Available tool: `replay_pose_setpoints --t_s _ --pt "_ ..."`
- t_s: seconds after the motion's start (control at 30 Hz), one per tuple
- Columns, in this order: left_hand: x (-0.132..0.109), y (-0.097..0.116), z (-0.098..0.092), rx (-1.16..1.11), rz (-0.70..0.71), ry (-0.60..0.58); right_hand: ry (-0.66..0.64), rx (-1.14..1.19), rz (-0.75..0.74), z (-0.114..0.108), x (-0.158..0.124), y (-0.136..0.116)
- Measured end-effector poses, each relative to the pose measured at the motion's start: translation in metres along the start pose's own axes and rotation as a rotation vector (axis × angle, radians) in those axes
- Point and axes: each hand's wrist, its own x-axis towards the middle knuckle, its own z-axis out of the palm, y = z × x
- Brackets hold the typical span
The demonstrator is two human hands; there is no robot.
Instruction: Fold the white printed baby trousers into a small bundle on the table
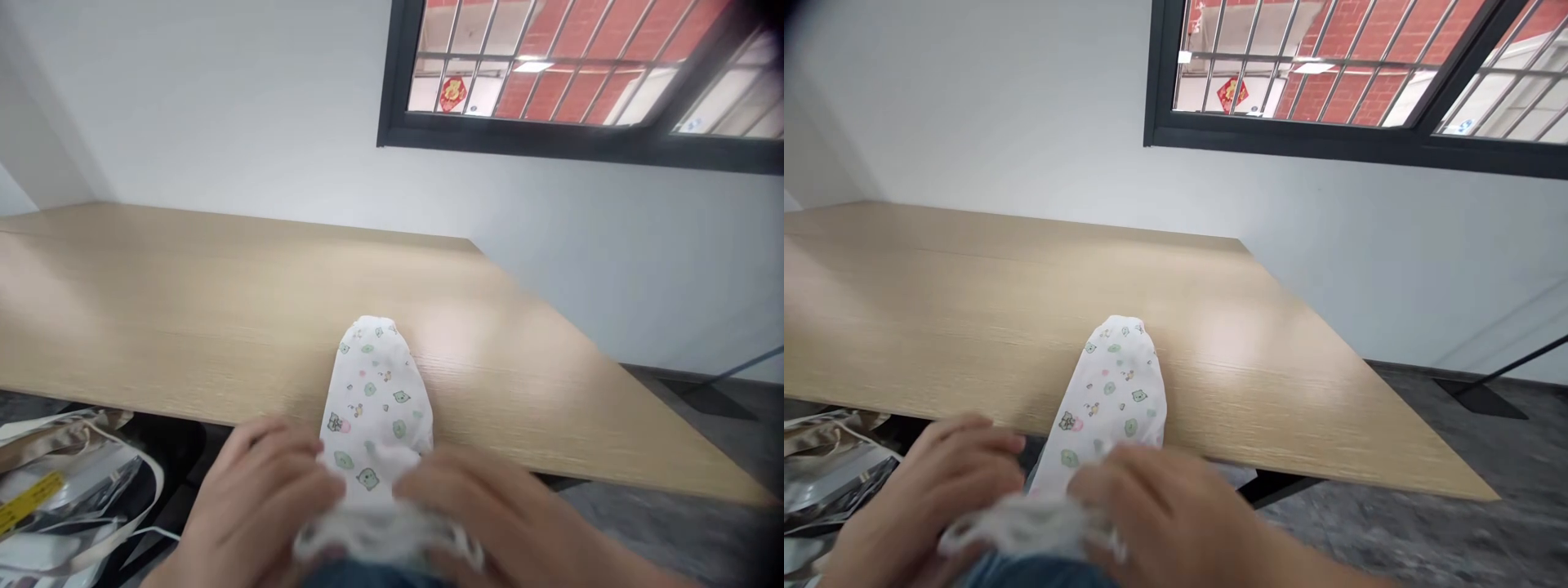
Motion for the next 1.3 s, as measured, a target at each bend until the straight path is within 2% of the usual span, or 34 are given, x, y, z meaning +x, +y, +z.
replay_pose_setpoints --t_s 0.13,0.23,0.3,0.4,0.5,0.57,0.6,0.67,0.73,0.77,0.83,0.93,1.03,1.1,1.2,1.3 --pt "0.075 -0.025 0.014 0.032 -0.183 -0.035 0.105 0.005 0.083 -0.005 0.049 0.059" --pt "0.13 -0.061 0.039 0.051 -0.347 -0.227 0.072 0.026 0.216 0.001 0.087 0.115" --pt "0.151 -0.085 0.059 0.041 -0.373 -0.295 0.002 0.032 0.303 0.008 0.103 0.146" --pt "0.157 -0.106 0.081 0.024 -0.393 -0.343 -0.042 -0.069 0.343 0.019 0.11 0.167" --pt "0.138 -0.099 0.085 0.004 -0.398 -0.279 0.036 -0.175 0.174 0.025 0.096 0.15" --pt "0.119 -0.082 0.081 -0.031 -0.377 -0.237 -0.014 -0.161 0.052 0.03 0.079 0.124" --pt "0.11 -0.073 0.08 -0.083 -0.34 -0.264 -0.074 -0.135 0.007 0.034 0.069 0.11" --pt "0.095 -0.057 0.08 -0.212 -0.181 -0.423 -0.198 -0.085 -0.044 0.046 0.051 0.083" --pt "0.092 -0.052 0.088 -0.272 0.019 -0.602 -0.223 -0.092 -0.016 0.06 0.035 0.062" --pt "0.095 -0.053 0.094 -0.242 0.092 -0.656 -0.212 -0.098 0.012 0.066 0.029 0.055" --pt "0.111 -0.064 0.109 -0.102 0.127 -0.663 -0.194 -0.096 0.06 0.076 0.021 0.045" --pt "0.145 -0.091 0.13 0.031 0.026 -0.609 -0.228 -0.077 0.086 0.079 0.015 0.035" --pt "0.17 -0.112 0.143 0.06 -0.083 -0.574 -0.282 -0.043 0.117 0.073 0.012 0.027" --pt "0.177 -0.115 0.146 0.082 -0.122 -0.545 -0.291 0.014 0.122 0.066 0.009 0.024" --pt "0.174 -0.107 0.14 0.106 -0.13 -0.479 -0.272 0.148 0.095 0.053 0.009 0.027" --pt "0.158 -0.095 0.124 0.096 -0.066 -0.464 -0.113 0.192 0.081 0.039 0.015 0.047"
